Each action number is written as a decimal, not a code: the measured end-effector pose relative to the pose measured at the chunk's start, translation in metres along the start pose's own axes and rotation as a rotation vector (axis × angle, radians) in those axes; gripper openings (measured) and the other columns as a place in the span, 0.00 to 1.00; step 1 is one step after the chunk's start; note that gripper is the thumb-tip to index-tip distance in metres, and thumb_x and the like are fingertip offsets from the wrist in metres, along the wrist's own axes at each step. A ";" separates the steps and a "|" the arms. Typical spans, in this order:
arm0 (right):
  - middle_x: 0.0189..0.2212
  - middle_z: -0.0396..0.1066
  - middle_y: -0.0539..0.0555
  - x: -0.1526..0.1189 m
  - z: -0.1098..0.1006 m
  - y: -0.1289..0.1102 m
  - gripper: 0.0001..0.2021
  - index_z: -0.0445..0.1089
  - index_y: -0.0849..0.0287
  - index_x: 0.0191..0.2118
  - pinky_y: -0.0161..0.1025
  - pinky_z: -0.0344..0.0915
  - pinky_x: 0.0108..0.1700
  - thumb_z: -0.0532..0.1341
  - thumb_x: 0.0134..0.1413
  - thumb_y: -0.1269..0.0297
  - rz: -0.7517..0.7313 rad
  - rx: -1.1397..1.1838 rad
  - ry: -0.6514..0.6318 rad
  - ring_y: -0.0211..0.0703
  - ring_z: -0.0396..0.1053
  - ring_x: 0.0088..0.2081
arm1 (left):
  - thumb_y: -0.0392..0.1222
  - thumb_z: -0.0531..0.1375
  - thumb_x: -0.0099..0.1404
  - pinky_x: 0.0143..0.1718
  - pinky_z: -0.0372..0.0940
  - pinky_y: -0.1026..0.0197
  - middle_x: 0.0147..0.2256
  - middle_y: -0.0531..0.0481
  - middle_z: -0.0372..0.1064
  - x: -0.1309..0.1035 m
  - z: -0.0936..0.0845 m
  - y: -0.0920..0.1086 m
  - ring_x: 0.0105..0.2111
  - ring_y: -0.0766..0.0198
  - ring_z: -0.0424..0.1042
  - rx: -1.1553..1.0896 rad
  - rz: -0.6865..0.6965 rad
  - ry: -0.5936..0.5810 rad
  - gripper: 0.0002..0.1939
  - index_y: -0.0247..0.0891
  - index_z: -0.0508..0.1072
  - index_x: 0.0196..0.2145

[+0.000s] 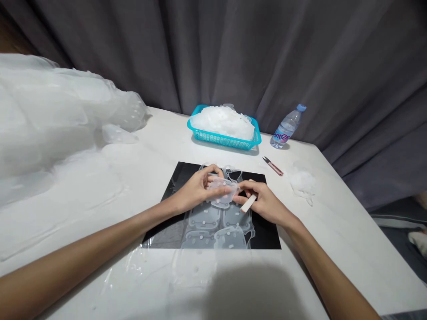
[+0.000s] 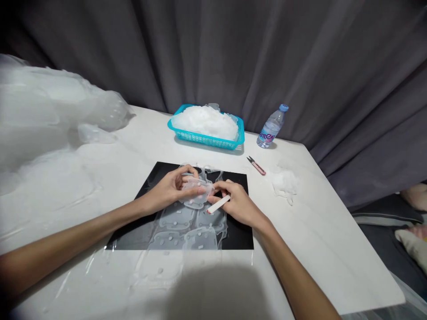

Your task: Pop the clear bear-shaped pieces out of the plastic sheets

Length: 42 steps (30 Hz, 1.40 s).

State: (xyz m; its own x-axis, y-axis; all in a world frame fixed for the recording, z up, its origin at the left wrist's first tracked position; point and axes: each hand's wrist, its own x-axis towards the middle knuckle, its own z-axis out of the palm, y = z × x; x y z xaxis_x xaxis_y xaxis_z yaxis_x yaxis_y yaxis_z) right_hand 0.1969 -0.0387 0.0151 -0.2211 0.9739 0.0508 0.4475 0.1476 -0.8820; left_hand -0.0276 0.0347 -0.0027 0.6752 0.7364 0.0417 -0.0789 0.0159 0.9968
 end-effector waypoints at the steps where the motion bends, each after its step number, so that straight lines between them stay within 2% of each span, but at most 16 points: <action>1: 0.29 0.68 0.49 0.000 -0.001 0.001 0.12 0.80 0.57 0.41 0.39 0.58 0.36 0.69 0.60 0.53 0.003 0.026 -0.001 0.41 0.63 0.32 | 0.47 0.73 0.62 0.27 0.64 0.67 0.31 0.54 0.74 0.000 0.000 0.000 0.26 0.67 0.72 -0.005 -0.003 0.001 0.22 0.39 0.64 0.40; 5: 0.30 0.74 0.51 0.001 0.001 0.005 0.12 0.82 0.55 0.44 0.39 0.60 0.36 0.70 0.59 0.55 0.020 0.030 0.047 0.42 0.66 0.32 | 0.46 0.74 0.61 0.28 0.64 0.68 0.30 0.55 0.73 0.002 -0.001 0.000 0.27 0.68 0.72 -0.016 -0.001 0.012 0.21 0.39 0.65 0.39; 9: 0.30 0.78 0.53 0.005 0.010 0.009 0.05 0.83 0.54 0.39 0.42 0.61 0.38 0.67 0.60 0.64 -0.009 -0.188 0.269 0.47 0.68 0.36 | 0.46 0.74 0.60 0.26 0.62 0.68 0.26 0.56 0.71 0.004 -0.002 0.001 0.25 0.68 0.71 -0.033 -0.061 -0.020 0.20 0.38 0.67 0.37; 11: 0.32 0.79 0.54 0.006 0.010 0.011 0.06 0.82 0.53 0.38 0.43 0.61 0.39 0.66 0.60 0.66 -0.015 -0.263 0.313 0.48 0.68 0.37 | 0.46 0.74 0.60 0.26 0.61 0.68 0.26 0.56 0.71 0.004 -0.002 0.003 0.25 0.68 0.70 -0.032 -0.095 -0.035 0.20 0.37 0.67 0.37; 14: 0.35 0.81 0.53 0.006 0.000 0.011 0.07 0.80 0.53 0.42 0.43 0.63 0.40 0.66 0.60 0.65 -0.014 -0.198 0.215 0.47 0.69 0.37 | 0.45 0.74 0.60 0.27 0.61 0.68 0.27 0.56 0.69 0.004 -0.001 0.004 0.26 0.69 0.69 -0.006 -0.083 -0.034 0.19 0.37 0.69 0.38; 18: 0.41 0.81 0.54 0.005 -0.013 0.004 0.14 0.71 0.55 0.54 0.42 0.66 0.44 0.61 0.67 0.59 -0.005 0.125 0.114 0.45 0.74 0.40 | 0.45 0.73 0.60 0.29 0.62 0.66 0.29 0.57 0.68 0.002 0.001 0.003 0.27 0.69 0.68 0.013 -0.063 -0.057 0.19 0.37 0.69 0.38; 20: 0.39 0.81 0.54 0.005 -0.011 0.000 0.13 0.73 0.56 0.51 0.41 0.67 0.44 0.61 0.68 0.55 0.014 0.159 0.079 0.45 0.75 0.41 | 0.46 0.73 0.61 0.29 0.62 0.66 0.29 0.57 0.68 0.001 0.002 0.002 0.27 0.68 0.67 0.041 -0.051 -0.063 0.18 0.38 0.69 0.39; 22: 0.36 0.79 0.53 0.006 -0.005 -0.002 0.13 0.77 0.57 0.43 0.39 0.65 0.40 0.62 0.67 0.53 0.034 0.126 0.032 0.43 0.74 0.38 | 0.46 0.73 0.61 0.30 0.61 0.65 0.30 0.56 0.68 0.001 0.003 0.003 0.28 0.67 0.68 0.084 -0.031 -0.060 0.18 0.38 0.69 0.39; 24: 0.32 0.77 0.51 0.007 0.000 -0.003 0.13 0.78 0.58 0.38 0.37 0.62 0.36 0.63 0.65 0.54 0.044 0.123 -0.002 0.41 0.71 0.34 | 0.48 0.71 0.63 0.30 0.62 0.65 0.32 0.54 0.70 0.002 0.003 0.004 0.30 0.66 0.69 0.136 -0.022 -0.056 0.16 0.37 0.71 0.40; 27: 0.30 0.75 0.50 0.009 0.005 0.000 0.11 0.78 0.58 0.35 0.37 0.60 0.35 0.65 0.62 0.56 0.054 0.170 0.012 0.40 0.69 0.31 | 0.49 0.66 0.69 0.33 0.64 0.64 0.35 0.50 0.74 0.001 0.004 0.008 0.33 0.64 0.72 0.223 -0.010 -0.066 0.13 0.36 0.74 0.41; 30: 0.29 0.76 0.51 0.013 0.007 0.004 0.06 0.77 0.57 0.31 0.38 0.61 0.36 0.64 0.57 0.62 0.099 0.121 0.110 0.43 0.70 0.32 | 0.47 0.63 0.73 0.35 0.67 0.63 0.36 0.49 0.77 -0.007 0.006 0.008 0.35 0.62 0.75 0.435 0.137 -0.093 0.10 0.37 0.76 0.40; 33: 0.30 0.77 0.53 0.018 0.006 0.011 0.04 0.74 0.56 0.30 0.40 0.61 0.38 0.64 0.54 0.67 0.157 -0.219 0.377 0.47 0.71 0.34 | 0.43 0.59 0.76 0.37 0.69 0.62 0.36 0.48 0.77 -0.017 0.009 0.005 0.35 0.61 0.76 0.724 0.393 -0.168 0.09 0.39 0.77 0.42; 35: 0.33 0.78 0.53 0.019 0.002 0.016 0.04 0.73 0.55 0.31 0.41 0.60 0.38 0.63 0.57 0.68 0.169 -0.428 0.476 0.48 0.71 0.36 | 0.41 0.57 0.77 0.38 0.70 0.62 0.37 0.47 0.77 -0.021 0.010 0.003 0.36 0.61 0.77 0.793 0.489 -0.190 0.09 0.39 0.78 0.44; 38: 0.38 0.78 0.55 0.014 -0.009 0.018 0.05 0.75 0.55 0.37 0.43 0.61 0.41 0.62 0.64 0.63 0.108 -0.485 0.446 0.49 0.70 0.38 | 0.39 0.59 0.77 0.42 0.73 0.62 0.40 0.47 0.79 -0.021 0.009 0.004 0.39 0.61 0.80 0.721 0.514 -0.117 0.07 0.40 0.78 0.48; 41: 0.44 0.76 0.57 0.005 -0.020 0.008 0.10 0.75 0.56 0.47 0.43 0.62 0.42 0.61 0.68 0.58 -0.054 -0.359 0.434 0.46 0.68 0.37 | 0.37 0.62 0.75 0.45 0.74 0.62 0.43 0.48 0.81 -0.019 0.009 0.006 0.42 0.62 0.81 0.646 0.533 -0.084 0.08 0.41 0.77 0.51; 42: 0.44 0.76 0.56 0.001 -0.023 0.002 0.11 0.76 0.56 0.49 0.43 0.63 0.42 0.61 0.69 0.58 -0.107 -0.287 0.391 0.44 0.67 0.36 | 0.37 0.62 0.75 0.45 0.74 0.62 0.44 0.49 0.81 -0.019 0.009 0.007 0.43 0.62 0.81 0.636 0.538 -0.082 0.08 0.41 0.77 0.51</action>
State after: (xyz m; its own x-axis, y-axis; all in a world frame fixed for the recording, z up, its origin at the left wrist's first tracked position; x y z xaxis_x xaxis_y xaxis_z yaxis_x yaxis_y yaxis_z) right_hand 0.2176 -0.0332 0.0238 0.0380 0.9344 0.3543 0.6726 0.2383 -0.7006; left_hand -0.0341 0.0152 0.0039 0.7170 0.4826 0.5029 0.0070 -0.7264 0.6872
